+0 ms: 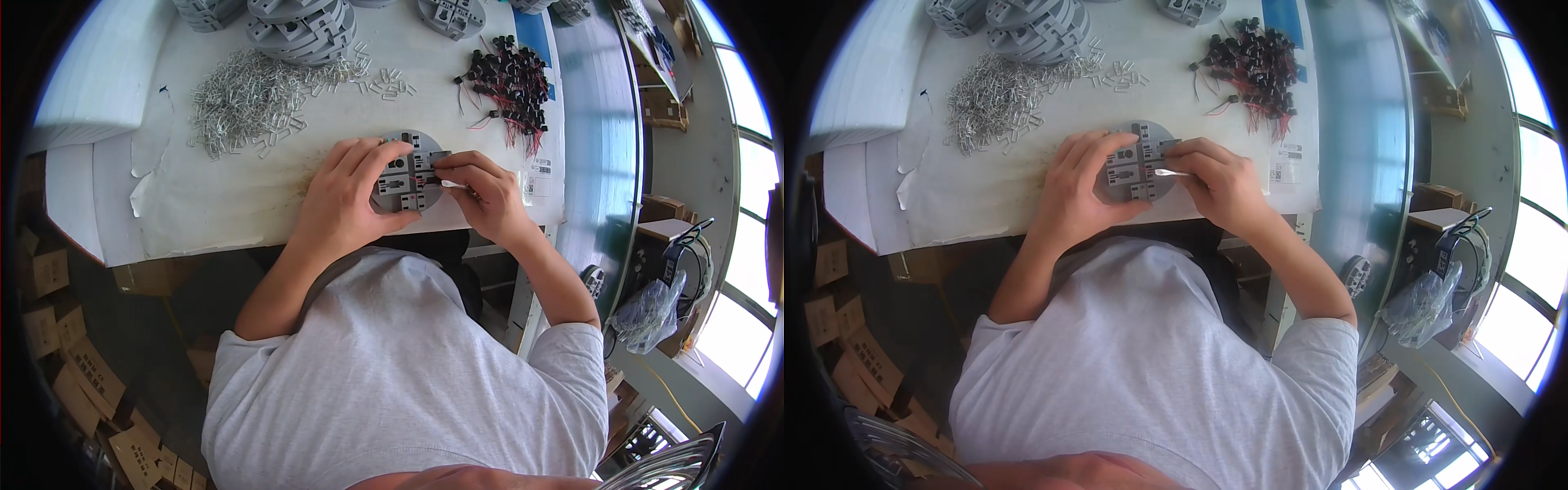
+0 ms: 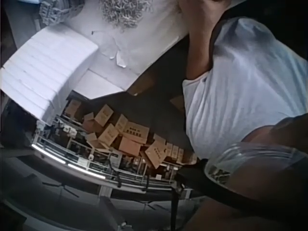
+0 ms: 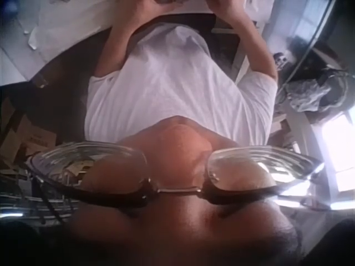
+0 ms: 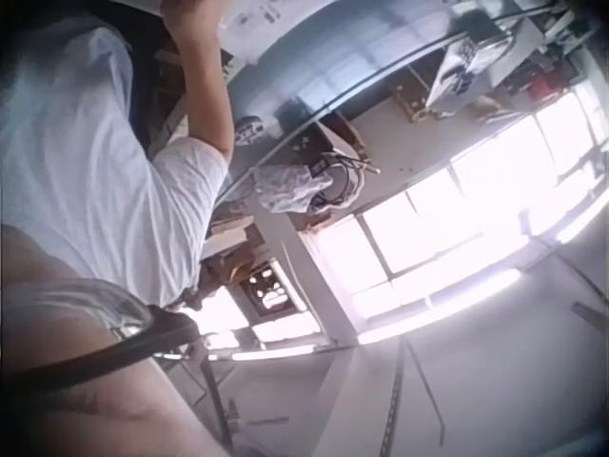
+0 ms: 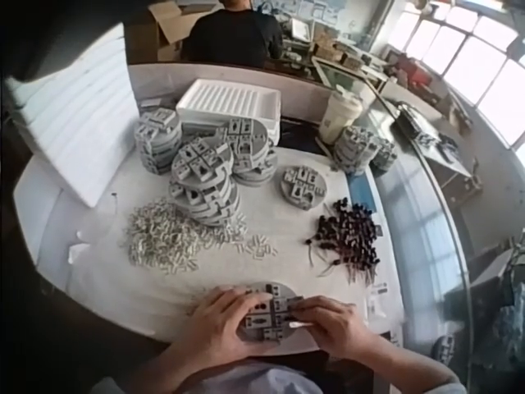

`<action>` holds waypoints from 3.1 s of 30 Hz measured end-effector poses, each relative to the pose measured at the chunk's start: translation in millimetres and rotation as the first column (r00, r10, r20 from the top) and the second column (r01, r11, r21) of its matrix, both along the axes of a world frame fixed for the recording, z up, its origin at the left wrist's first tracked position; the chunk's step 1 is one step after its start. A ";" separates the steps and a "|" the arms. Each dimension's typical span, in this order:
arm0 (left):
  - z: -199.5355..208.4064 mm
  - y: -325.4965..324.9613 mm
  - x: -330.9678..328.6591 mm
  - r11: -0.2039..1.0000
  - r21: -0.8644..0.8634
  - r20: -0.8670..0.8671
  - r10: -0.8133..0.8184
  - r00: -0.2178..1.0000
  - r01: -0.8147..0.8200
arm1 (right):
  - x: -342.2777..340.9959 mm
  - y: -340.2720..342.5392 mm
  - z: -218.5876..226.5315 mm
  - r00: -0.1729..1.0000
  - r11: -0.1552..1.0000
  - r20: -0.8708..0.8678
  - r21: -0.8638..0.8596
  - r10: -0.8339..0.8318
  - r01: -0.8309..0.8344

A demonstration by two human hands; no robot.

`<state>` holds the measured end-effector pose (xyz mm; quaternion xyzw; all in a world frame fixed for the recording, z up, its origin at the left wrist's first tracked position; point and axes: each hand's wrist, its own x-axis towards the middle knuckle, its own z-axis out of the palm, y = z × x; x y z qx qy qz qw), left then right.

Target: Assemble small electronic or mechanical components into circular plastic housings at a production workstation.

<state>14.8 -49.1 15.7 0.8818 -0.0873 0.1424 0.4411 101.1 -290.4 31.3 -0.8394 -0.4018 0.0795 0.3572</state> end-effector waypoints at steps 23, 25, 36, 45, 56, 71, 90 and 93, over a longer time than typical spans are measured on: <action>-8.7 -11.6 11.0 0.993 -0.081 0.008 0.082 0.997 -0.081 | 1.0 14.8 28.3 0.994 0.968 0.103 -0.249 0.043 -0.016; -7.3 -14.4 12.0 0.994 -0.063 0.003 0.084 0.996 -0.084 | 0.1 12.5 23.2 0.998 0.992 0.055 -0.127 0.007 0.000; -13.7 -24.4 15.2 0.992 0.001 0.024 0.129 0.991 -0.129 | 4.3 16.0 31.5 0.979 0.940 0.163 -0.336 0.120 -0.059; -8.2 -30.9 14.7 0.975 0.106 -0.026 0.198 0.980 -0.194 | 7.6 22.9 32.6 0.999 0.997 -0.014 -0.068 -0.040 0.039; -6.3 -30.9 15.5 0.974 0.113 -0.023 0.202 0.979 -0.198 | -10.7 52.7 -10.5 0.788 0.482 -0.592 0.747 0.170 0.458; -6.7 -29.9 12.2 0.977 0.120 -0.002 0.175 0.985 -0.174 | -24.1 63.8 -24.5 0.870 0.508 -0.492 0.758 0.035 0.408; -6.6 -1.2 6.0 0.999 0.012 0.162 0.043 0.986 -0.046 | 97.6 82.9 -5.6 0.982 0.956 0.069 -0.230 -0.174 0.185; -6.5 7.2 -0.8 0.999 -0.034 0.175 0.036 0.984 -0.031 | 89.5 85.7 -9.4 0.975 0.933 0.092 -0.286 -0.201 0.219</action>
